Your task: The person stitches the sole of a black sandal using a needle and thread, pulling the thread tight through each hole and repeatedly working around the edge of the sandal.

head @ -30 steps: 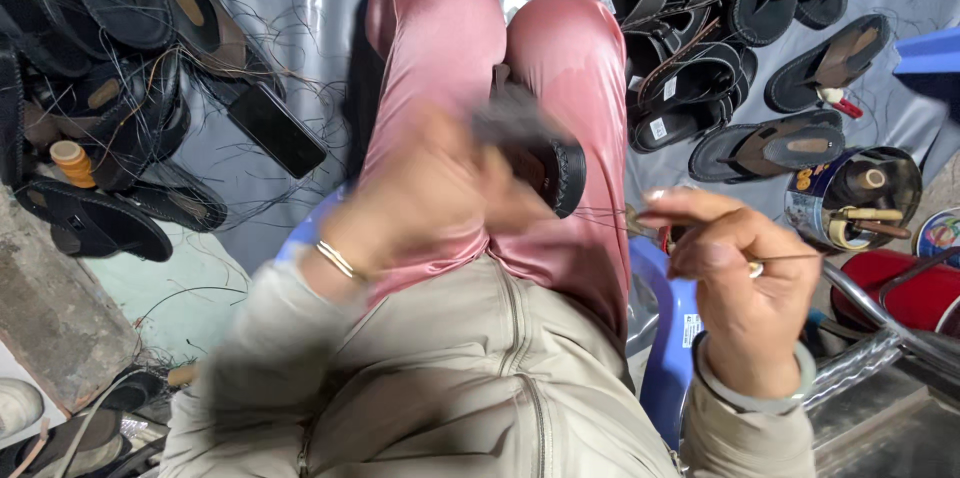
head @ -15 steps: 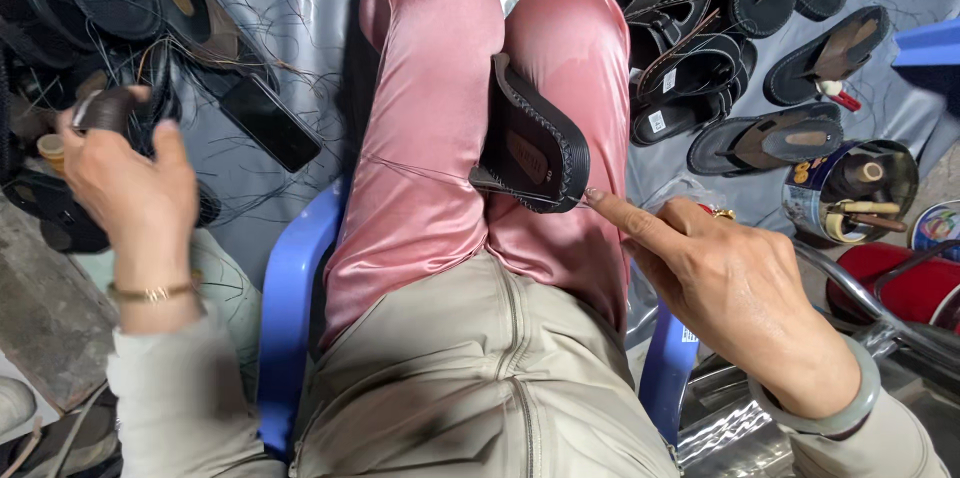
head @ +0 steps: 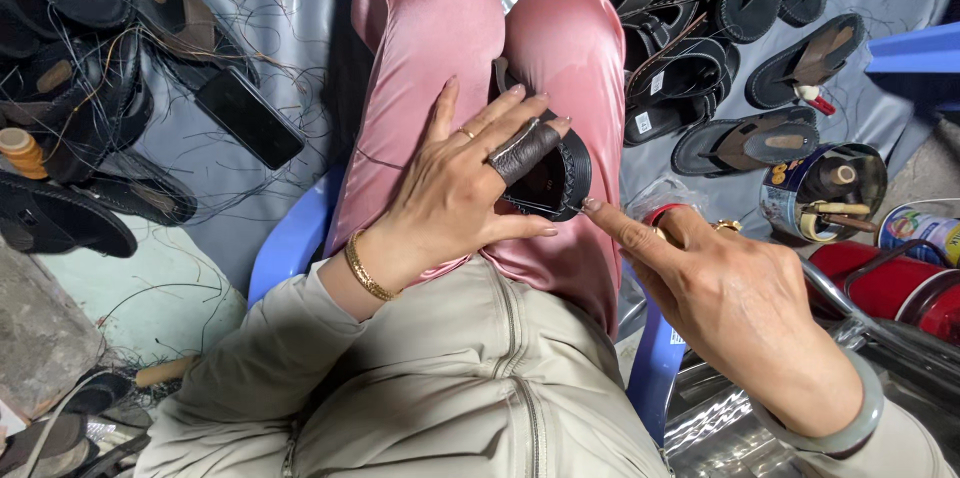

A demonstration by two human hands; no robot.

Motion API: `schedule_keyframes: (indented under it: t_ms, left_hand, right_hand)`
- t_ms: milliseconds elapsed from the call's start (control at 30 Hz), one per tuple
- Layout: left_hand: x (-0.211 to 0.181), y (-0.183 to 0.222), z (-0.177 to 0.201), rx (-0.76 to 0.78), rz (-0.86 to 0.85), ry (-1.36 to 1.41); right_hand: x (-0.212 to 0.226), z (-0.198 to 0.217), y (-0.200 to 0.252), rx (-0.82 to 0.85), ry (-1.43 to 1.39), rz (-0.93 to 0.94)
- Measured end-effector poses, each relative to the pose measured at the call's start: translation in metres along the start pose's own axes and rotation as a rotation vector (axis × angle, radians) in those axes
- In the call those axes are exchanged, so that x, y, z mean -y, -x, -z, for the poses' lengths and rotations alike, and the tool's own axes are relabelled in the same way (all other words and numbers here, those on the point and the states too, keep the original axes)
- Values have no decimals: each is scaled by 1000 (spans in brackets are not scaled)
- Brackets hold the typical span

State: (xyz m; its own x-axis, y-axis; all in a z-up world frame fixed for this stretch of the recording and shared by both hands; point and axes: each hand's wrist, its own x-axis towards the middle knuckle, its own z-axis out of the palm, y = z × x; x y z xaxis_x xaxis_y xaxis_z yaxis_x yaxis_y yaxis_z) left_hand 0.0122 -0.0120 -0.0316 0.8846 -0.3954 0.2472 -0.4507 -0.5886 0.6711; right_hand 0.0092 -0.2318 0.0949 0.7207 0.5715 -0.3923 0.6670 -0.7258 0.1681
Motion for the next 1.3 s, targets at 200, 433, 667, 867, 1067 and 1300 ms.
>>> schedule_keyframes:
  t_ms: [200,433,667,867,1067,1300]
  left_hand:
    - [1,0,1,6,-23,27]
    - [2,-2,1,32,-15,32]
    - [1,-4,2,22,-23,44]
    - [0,-5,2,26,-22,35]
    - [0,-6,2,24,-21,44]
    - [0,-6,-3,1,-20,32]
  right_hand:
    - [6,3,2,21,133,-3]
    - [13,3,9,-2,259,-48]
    - [10,5,9,-1,201,-37]
    - [8,1,6,-43,203,-22]
    - [9,0,5,-60,213,-21]
    - [20,-4,3,-23,390,-84]
